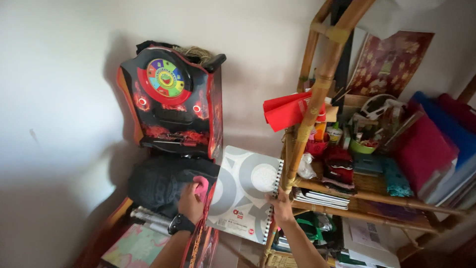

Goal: The person wipes the covers of several notebooks with a pink cloth, then places each notebook upright on a wooden shelf. The person repeats this process for multiple notebooks, handling them one at a time.

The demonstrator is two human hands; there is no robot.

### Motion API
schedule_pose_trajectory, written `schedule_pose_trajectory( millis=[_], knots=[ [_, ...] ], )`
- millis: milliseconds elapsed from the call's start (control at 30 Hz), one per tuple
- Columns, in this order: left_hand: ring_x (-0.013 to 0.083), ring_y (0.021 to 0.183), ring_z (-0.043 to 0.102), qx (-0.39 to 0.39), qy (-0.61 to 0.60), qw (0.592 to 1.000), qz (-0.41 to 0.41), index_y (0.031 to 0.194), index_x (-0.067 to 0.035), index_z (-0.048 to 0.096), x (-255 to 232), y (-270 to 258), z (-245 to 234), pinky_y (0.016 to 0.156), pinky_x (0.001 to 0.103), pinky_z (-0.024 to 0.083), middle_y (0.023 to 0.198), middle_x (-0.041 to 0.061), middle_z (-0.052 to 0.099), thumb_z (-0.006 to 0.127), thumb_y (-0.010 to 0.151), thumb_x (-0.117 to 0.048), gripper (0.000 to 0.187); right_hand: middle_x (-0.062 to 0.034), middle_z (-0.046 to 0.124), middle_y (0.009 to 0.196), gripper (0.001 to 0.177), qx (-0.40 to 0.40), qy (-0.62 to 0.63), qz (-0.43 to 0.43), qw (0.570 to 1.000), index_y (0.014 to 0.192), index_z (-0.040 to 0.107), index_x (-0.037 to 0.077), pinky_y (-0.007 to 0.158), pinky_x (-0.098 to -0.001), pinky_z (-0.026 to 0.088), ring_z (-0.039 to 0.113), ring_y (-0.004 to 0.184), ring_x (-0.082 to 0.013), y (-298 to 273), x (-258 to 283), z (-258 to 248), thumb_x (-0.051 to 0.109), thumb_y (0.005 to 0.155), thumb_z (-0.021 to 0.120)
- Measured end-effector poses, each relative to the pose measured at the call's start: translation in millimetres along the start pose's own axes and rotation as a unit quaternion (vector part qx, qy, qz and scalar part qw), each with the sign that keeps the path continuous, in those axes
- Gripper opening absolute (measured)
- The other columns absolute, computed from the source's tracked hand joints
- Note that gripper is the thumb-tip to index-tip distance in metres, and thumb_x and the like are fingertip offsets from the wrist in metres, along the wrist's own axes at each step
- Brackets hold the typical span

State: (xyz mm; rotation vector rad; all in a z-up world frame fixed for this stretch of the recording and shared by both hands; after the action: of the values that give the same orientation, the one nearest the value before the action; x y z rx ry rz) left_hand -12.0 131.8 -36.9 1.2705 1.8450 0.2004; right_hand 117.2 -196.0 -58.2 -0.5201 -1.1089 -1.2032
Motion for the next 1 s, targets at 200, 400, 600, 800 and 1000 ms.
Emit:
schedule_pose_trajectory(
  millis=[200, 400, 600, 800, 1000],
  knots=[
    [0.0425, 0.110, 0.064, -0.036, -0.133, 0.990, -0.021, 0.117, -0.006, 0.062, 21, -10, -18, 0.087, 0.049, 0.053, 0.116, 0.019, 0.068, 0.063, 0.082, -0.003, 0.035, -0.0081, 0.068, 0.129, 0.056, 0.014, -0.004, 0.044, 0.999, 0.139, 0.057, 0.000, 0.106, -0.0380, 0.043, 0.059, 0.119, -0.0226, -10, -22, 13, -0.003, 0.084, 0.069],
    [0.0433, 0.106, 0.066, 0.011, -0.136, 0.984, -0.114, 0.111, -0.005, 0.063, 82, -37, 2, 0.087, 0.048, 0.053, 0.109, 0.020, 0.071, 0.061, 0.088, -0.008, 0.023, -0.0100, 0.068, 0.130, 0.057, 0.024, 0.003, 0.064, 0.998, 0.139, 0.056, -0.003, 0.106, -0.0376, 0.043, 0.059, 0.121, -0.0231, -26, -50, 23, -0.002, 0.084, 0.070],
    [0.0329, 0.095, 0.071, 0.053, -0.194, 0.948, -0.247, 0.116, -0.006, 0.060, 133, -76, 22, 0.081, 0.044, 0.057, 0.104, 0.017, 0.071, 0.060, 0.083, -0.004, 0.033, -0.0102, 0.068, 0.132, 0.057, 0.009, -0.043, 0.100, 0.994, 0.139, 0.057, -0.003, 0.109, -0.0365, 0.042, 0.059, 0.123, -0.0230, -38, -99, 17, 0.001, 0.084, 0.071],
    [0.0251, 0.072, 0.065, 0.085, -0.346, 0.878, -0.319, 0.116, -0.002, 0.058, 170, -117, 44, 0.060, 0.038, 0.053, 0.092, 0.016, 0.068, 0.052, 0.088, 0.005, 0.029, -0.0119, 0.067, 0.133, 0.056, 0.020, -0.091, 0.132, 0.987, 0.140, 0.057, -0.002, 0.108, -0.0366, 0.043, 0.059, 0.124, -0.0231, -62, -109, 33, 0.006, 0.086, 0.072],
    [0.0175, 0.059, 0.057, 0.099, -0.368, 0.857, -0.347, 0.114, -0.005, 0.054, 170, -141, 40, 0.050, 0.033, 0.045, 0.080, 0.013, 0.062, 0.047, 0.087, 0.010, 0.032, -0.0136, 0.067, 0.132, 0.063, -0.027, -0.041, 0.187, 0.981, 0.141, 0.054, -0.001, 0.105, -0.0396, 0.045, 0.060, 0.122, -0.0268, -79, -180, 9, 0.003, 0.082, 0.075]
  ],
)
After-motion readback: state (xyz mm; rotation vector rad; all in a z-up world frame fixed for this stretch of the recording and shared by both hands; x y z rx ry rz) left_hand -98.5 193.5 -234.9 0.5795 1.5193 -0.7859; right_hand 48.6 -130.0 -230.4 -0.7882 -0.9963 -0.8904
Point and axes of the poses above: each hand's wrist, its own y-axis towards the middle knuckle, its own z-axis out of the palm, x = y × z, the point moved 7 cm from there along y, towards the middle knuckle
